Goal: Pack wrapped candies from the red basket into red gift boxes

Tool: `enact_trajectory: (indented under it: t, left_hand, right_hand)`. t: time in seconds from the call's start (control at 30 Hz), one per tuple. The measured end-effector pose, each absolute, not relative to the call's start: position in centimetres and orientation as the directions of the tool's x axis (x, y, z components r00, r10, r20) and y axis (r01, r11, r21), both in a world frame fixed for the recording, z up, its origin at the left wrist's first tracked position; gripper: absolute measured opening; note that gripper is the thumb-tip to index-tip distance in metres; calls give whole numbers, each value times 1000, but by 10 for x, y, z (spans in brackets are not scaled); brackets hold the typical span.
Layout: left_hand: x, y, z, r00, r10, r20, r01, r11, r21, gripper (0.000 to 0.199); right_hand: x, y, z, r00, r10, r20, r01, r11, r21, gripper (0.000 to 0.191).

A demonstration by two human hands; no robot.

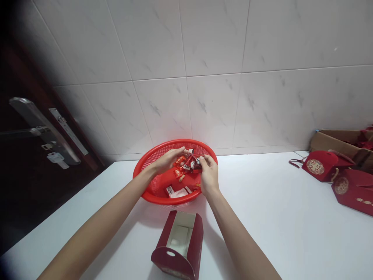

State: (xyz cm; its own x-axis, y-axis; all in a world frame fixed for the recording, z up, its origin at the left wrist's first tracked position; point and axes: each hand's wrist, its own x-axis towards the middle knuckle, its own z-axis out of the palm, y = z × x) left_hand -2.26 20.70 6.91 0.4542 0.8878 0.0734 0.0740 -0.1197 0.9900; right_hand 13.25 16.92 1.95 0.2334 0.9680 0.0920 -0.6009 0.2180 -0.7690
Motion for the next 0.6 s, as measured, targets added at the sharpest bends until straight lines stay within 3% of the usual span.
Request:
enact_trajectory:
  t: [0.17,0.3,0.47,0.6]
  left_hand:
    - [-11,192,81,406,903,142,36,-171,985,27]
    - [-11,172,88,338,928,155,-63,-142,988,32]
    - [-11,135,91,222,962,160,-284,-93,954,25]
    - [-11,107,88,180,971,158,-334,-90,938,41]
  right_hand:
    - [138,165,33,272,954,128,-611,274,-742,25]
    - [141,155,51,220,965,140,-666,254,-701,24]
    - [138,137,69,158,973,166,-678,229,-699,26]
    - [138,120,79,116,965,235,-625,255,-737,31]
